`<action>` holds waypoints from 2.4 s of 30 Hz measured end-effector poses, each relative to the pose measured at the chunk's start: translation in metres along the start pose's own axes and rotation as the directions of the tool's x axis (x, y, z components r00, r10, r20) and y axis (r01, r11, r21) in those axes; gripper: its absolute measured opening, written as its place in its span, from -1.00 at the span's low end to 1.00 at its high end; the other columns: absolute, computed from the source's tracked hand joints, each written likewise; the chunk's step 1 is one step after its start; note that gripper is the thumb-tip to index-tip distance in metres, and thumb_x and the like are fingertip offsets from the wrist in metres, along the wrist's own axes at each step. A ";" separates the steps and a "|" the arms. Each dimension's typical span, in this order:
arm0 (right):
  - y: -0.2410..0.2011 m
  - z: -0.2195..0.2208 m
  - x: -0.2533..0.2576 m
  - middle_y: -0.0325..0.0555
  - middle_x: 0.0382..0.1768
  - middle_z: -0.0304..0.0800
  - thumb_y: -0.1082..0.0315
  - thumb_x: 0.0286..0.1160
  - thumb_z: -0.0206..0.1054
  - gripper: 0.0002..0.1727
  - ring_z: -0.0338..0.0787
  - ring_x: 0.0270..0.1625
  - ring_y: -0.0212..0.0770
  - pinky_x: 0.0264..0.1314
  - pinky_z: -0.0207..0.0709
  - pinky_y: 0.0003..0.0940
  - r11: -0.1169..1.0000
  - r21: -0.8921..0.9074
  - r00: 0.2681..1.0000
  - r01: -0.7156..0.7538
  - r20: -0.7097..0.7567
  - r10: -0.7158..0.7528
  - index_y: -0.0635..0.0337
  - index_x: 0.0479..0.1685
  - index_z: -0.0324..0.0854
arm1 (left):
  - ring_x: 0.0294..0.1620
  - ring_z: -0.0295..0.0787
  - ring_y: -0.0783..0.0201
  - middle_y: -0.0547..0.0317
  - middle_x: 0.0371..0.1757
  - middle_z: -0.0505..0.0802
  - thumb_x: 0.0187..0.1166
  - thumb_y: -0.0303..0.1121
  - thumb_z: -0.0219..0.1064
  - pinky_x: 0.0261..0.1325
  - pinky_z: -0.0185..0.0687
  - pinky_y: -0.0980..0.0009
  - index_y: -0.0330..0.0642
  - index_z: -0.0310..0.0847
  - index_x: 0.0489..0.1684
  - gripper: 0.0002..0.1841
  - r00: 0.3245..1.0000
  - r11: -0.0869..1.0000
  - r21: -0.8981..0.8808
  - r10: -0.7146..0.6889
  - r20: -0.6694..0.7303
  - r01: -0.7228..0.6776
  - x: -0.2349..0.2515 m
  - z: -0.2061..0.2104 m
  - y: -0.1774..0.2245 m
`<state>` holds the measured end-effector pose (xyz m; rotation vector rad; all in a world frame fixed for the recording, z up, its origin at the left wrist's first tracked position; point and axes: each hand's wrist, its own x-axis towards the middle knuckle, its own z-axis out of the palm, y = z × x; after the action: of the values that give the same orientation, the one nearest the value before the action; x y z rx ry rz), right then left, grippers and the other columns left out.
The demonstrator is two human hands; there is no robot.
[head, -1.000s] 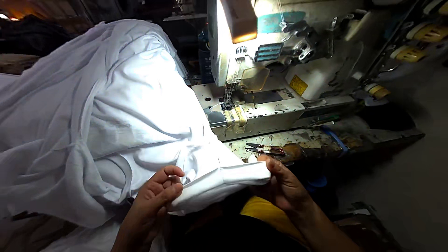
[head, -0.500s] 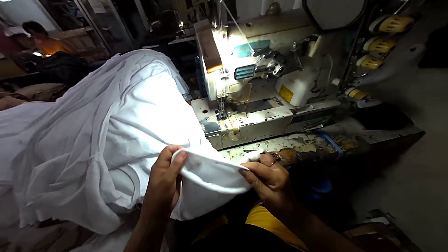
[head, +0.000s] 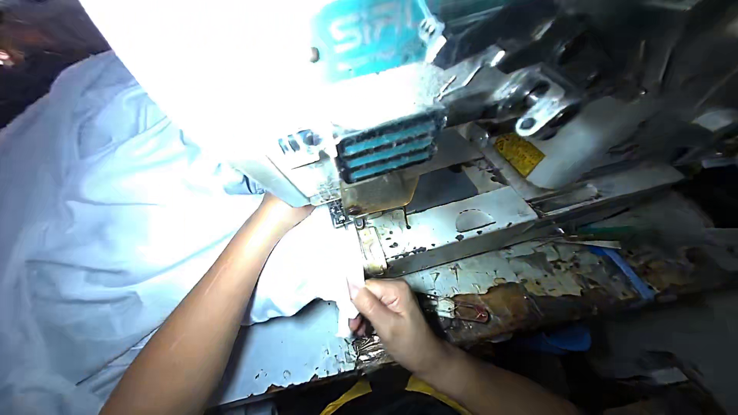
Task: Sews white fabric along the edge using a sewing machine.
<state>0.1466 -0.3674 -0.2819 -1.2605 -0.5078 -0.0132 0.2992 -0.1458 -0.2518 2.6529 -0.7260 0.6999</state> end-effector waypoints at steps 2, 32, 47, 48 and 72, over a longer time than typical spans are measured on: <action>0.001 0.002 -0.002 -0.34 -0.66 0.67 0.46 0.61 0.09 -0.61 0.67 -0.56 -0.64 -0.46 0.57 -0.71 0.999 -0.028 1.000 0.020 0.001 -0.020 0.24 -0.69 0.56 | 0.32 0.75 0.05 -0.07 0.15 0.86 0.46 -0.14 0.48 0.42 0.54 -0.03 -0.18 0.77 0.15 -0.60 0.998 0.999 -0.017 -0.040 0.049 0.041 0.000 -0.003 -0.001; -0.032 -0.025 0.007 -0.18 -0.39 0.69 0.24 0.43 0.42 -0.82 0.53 -0.39 -0.60 -0.34 0.34 -0.83 0.696 -0.590 0.899 0.408 0.126 -0.420 0.20 -0.30 0.74 | -0.43 0.60 0.45 0.37 -0.38 0.71 0.42 -0.21 0.29 -0.47 0.37 0.46 0.01 0.74 -0.41 -0.85 0.795 0.899 -0.112 0.428 0.430 -0.423 -0.011 -0.148 0.129; -0.030 -0.025 0.007 -0.29 -0.36 0.77 0.12 0.39 0.43 -0.72 0.66 -0.37 -0.71 -0.28 0.53 -0.84 0.808 -0.489 0.942 0.329 0.103 -0.321 0.18 -0.34 0.80 | -0.39 0.73 0.14 0.11 -0.50 0.76 0.55 -0.30 0.38 -0.35 0.46 0.13 -0.22 0.76 -0.35 -0.82 0.787 0.947 -0.022 0.279 0.550 -0.321 -0.019 -0.192 0.163; -0.031 -0.025 0.008 -0.27 -0.37 0.77 0.12 0.40 0.42 -0.71 0.68 -0.38 -0.69 -0.29 0.55 -0.82 0.803 -0.499 0.943 0.326 0.108 -0.316 0.21 -0.33 0.81 | -0.36 0.74 0.10 0.07 -0.48 0.77 0.55 -0.32 0.38 -0.33 0.47 0.09 -0.24 0.75 -0.34 -0.83 0.782 0.952 -0.023 0.264 0.565 -0.304 -0.020 -0.194 0.166; -0.030 -0.012 0.021 -0.52 -0.57 0.76 0.41 0.66 0.20 -0.86 0.71 -0.62 -0.60 -0.55 0.66 -0.68 0.968 -0.081 0.965 0.237 0.132 -0.225 0.12 -0.23 0.66 | -0.29 0.67 0.09 -0.10 -0.33 0.79 0.58 -0.31 0.43 -0.17 0.49 0.10 -0.43 0.76 -0.25 -0.74 0.676 0.996 -0.062 0.086 0.731 -0.061 0.003 -0.196 0.158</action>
<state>0.1609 -0.3827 -0.2492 -1.2950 -0.7665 -0.1603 0.1425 -0.1992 -0.0622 2.8482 -1.0191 -0.4425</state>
